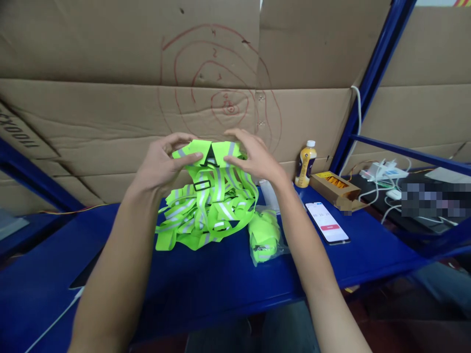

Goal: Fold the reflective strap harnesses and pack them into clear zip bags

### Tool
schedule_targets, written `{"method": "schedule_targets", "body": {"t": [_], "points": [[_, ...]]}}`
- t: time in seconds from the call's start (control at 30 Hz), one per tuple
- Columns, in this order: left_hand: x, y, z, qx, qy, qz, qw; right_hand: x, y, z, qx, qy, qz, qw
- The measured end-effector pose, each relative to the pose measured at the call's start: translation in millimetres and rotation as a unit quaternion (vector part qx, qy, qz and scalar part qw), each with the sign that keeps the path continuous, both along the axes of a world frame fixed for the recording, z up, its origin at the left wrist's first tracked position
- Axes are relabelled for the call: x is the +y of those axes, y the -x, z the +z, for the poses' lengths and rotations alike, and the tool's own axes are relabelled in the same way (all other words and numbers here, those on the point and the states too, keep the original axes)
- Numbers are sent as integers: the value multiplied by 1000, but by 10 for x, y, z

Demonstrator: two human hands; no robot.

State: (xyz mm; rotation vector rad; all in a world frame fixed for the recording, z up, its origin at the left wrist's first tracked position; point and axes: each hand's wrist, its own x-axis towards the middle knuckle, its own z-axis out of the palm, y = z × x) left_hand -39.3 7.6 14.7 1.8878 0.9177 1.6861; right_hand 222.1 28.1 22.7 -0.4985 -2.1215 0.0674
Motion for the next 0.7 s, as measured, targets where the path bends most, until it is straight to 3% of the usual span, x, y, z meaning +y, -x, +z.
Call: {"method": "schedule_targets", "body": {"t": [0.13,0.23,0.43,0.57,0.7], "points": [[-48,-80,19,99,-49,11,994,1,-62,22,-58,78,3,995],[-84,-134,31,158,-64,8,985,-14,-26,27,-61,84,1,995],[-153,-185,49,146,-60,-8,987,30,-6,-4,-82,103,12,991],[-176,-195,27,133,2,-27,991,35,-27,9,-130,101,49,985],[-144,-159,-28,112,127,-46,985,22,3,7,-84,25,1,996]]}}
